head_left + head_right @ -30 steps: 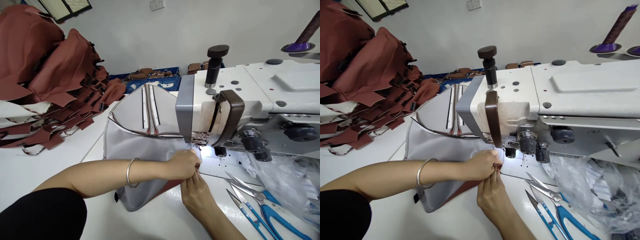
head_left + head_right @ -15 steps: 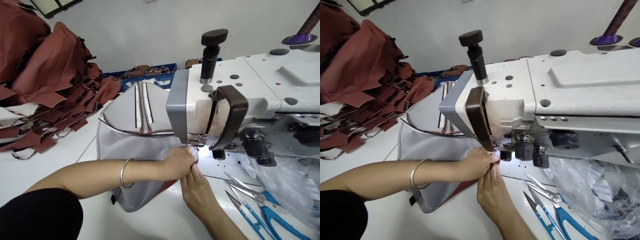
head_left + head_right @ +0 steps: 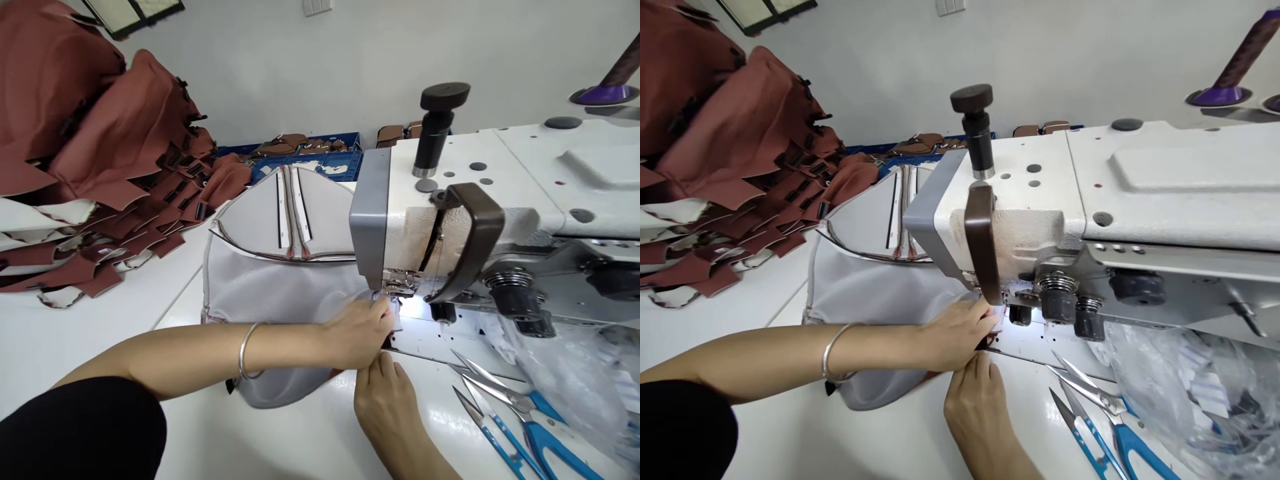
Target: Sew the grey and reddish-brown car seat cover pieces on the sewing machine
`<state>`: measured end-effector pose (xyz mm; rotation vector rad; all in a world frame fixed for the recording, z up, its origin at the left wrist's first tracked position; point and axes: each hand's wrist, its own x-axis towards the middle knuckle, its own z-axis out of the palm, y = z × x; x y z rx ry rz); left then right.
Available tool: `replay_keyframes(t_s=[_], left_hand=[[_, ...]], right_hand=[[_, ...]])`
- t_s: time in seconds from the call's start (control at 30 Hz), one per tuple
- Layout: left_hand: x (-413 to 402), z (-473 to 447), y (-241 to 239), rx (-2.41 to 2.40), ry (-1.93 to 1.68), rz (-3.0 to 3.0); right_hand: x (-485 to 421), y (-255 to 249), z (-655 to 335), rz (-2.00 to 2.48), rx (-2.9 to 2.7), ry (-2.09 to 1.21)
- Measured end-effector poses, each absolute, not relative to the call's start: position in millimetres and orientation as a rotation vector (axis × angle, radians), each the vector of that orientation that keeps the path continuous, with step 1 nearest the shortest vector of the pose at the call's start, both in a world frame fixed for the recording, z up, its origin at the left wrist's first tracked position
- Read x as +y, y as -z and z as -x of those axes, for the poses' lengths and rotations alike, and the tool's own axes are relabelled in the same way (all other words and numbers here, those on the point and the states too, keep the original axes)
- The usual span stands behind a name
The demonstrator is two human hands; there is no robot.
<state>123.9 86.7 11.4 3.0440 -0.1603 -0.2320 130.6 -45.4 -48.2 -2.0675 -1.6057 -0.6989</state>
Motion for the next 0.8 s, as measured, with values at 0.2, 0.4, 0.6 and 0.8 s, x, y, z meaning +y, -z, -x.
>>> replay_keyframes(t_s=[0.2, 0.4, 0.6, 0.8], left_hand=[[89, -114, -12, -0.265, 0.299, -2.978], [92, -120, -1, -0.326, 0.196, -3.048], [105, -129, 2, -0.396, 0.091, -3.070], [111, -132, -2, -0.403, 0.092, -3.034]], right_hand=[[-48, 52, -132, 2.122, -1.630, 0.705], [-51, 54, -135, 2.225, -1.661, 0.549], [-45, 50, -153, 2.233, -1.644, 0.554], [-43, 50, -159, 2.311, -1.628, 0.517]])
